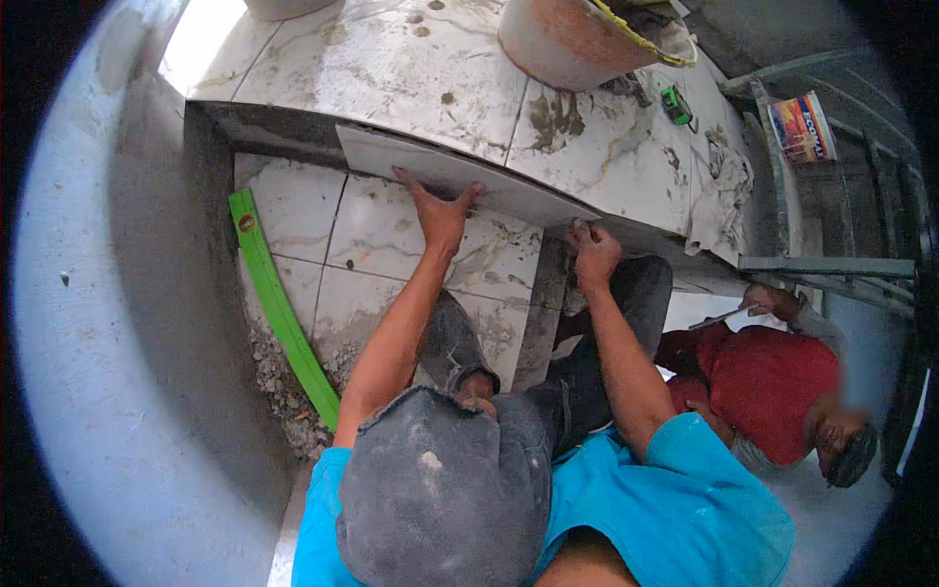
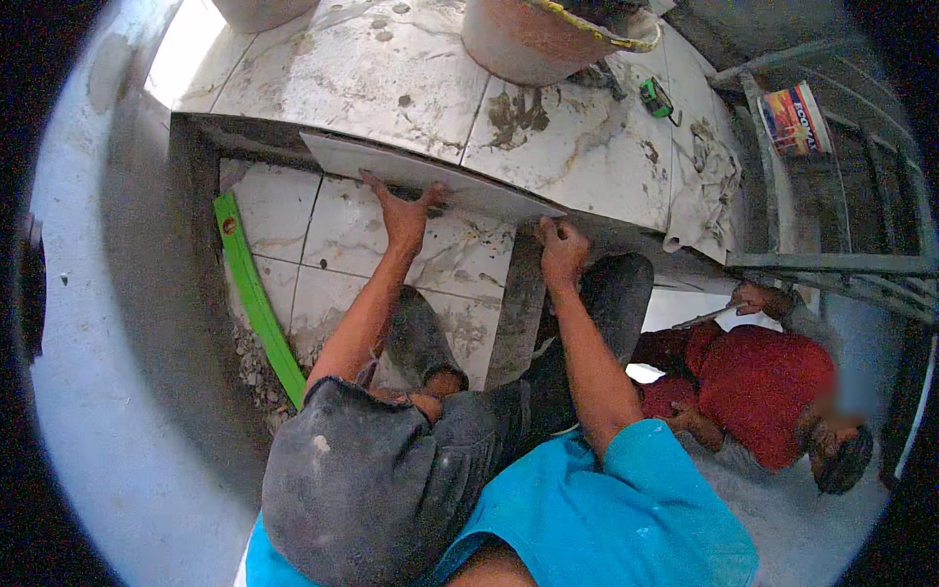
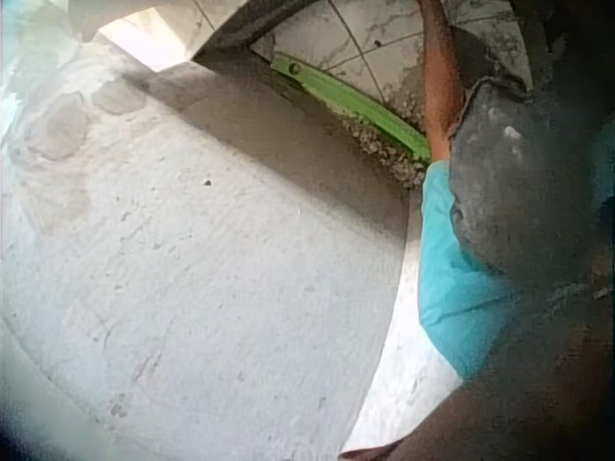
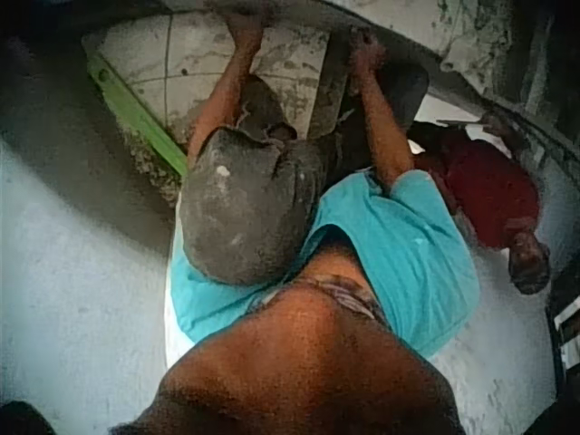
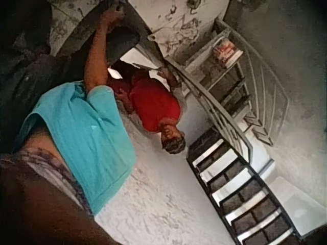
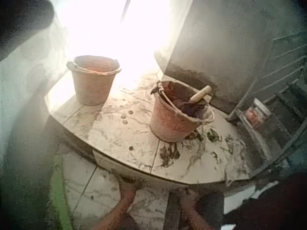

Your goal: The person installs tiles on a step riser by placing a tile with mortar, tapping it with a wooden tool, wiping the tiled surface with a cloth, and checking its alignment using a spirit level.

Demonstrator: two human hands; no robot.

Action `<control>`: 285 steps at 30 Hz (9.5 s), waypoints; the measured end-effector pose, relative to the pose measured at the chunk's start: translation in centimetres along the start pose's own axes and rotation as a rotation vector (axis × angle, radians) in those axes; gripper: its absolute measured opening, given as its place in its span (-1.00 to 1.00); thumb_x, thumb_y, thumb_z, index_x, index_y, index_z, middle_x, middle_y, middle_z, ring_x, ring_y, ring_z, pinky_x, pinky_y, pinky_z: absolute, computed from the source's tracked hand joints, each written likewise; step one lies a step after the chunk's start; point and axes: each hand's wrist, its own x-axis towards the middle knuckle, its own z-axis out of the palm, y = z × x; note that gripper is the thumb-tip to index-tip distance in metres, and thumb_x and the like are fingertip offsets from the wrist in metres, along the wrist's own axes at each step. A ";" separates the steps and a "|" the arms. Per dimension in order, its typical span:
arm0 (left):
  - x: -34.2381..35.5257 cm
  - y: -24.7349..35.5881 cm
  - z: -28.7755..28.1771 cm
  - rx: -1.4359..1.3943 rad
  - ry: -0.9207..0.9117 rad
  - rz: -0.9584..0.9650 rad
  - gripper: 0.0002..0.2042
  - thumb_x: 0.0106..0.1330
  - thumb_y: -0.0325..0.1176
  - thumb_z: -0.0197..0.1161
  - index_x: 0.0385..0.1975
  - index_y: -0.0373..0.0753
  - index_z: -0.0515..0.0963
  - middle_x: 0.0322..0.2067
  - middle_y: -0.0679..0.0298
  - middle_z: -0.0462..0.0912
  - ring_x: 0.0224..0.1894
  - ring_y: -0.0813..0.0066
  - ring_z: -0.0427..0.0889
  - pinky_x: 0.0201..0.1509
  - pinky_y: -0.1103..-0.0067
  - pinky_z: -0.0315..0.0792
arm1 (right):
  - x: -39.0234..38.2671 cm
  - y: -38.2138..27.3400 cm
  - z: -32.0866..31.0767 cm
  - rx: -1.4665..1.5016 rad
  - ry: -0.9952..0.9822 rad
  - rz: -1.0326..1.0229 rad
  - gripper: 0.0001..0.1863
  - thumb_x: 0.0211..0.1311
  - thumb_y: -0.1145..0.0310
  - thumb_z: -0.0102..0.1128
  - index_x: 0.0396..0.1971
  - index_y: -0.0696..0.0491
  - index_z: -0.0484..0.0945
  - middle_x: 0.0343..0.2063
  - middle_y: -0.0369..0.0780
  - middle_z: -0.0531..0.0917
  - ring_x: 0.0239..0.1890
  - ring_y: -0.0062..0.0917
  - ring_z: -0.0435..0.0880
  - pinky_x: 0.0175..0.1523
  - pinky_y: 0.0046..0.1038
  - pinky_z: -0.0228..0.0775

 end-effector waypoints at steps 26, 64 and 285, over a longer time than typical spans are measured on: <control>0.1 0.4 0.9 -0.061 -0.004 0.013 0.28 -0.14 -0.20 0.57 0.35 -0.35 -0.46 0.33 -0.25 -0.14 0.37 0.02 0.00 0.40 0.38 0.00 | 0.2 -1.9 -0.9 -0.574 -0.014 -0.203 -0.49 0.19 -0.05 0.13 -0.52 0.18 0.64 -0.65 -0.08 0.62 -0.53 -0.27 0.63 -0.31 -0.29 0.40; -4.2 3.7 -7.4 -0.637 -0.181 -0.351 -0.32 0.12 -0.44 0.32 0.26 -0.30 0.18 0.08 0.07 0.42 -0.04 0.35 0.54 -0.06 0.50 0.49 | -6.3 -6.0 -15.3 -0.278 -0.179 0.059 -0.34 0.16 0.16 0.24 0.17 0.18 0.25 0.05 -0.02 0.42 0.12 -0.22 0.42 0.12 -0.23 0.30; 9.9 2.8 -16.2 -0.041 0.407 0.216 -0.48 -0.02 -0.68 -0.11 0.02 -0.34 0.51 -0.06 0.01 0.60 0.03 0.19 0.57 0.17 0.49 0.36 | -9.0 3.5 -16.6 -0.779 -0.056 0.040 -0.34 0.32 0.07 0.00 0.32 0.09 0.13 0.18 0.10 0.36 0.20 -0.05 0.35 0.25 -0.31 0.14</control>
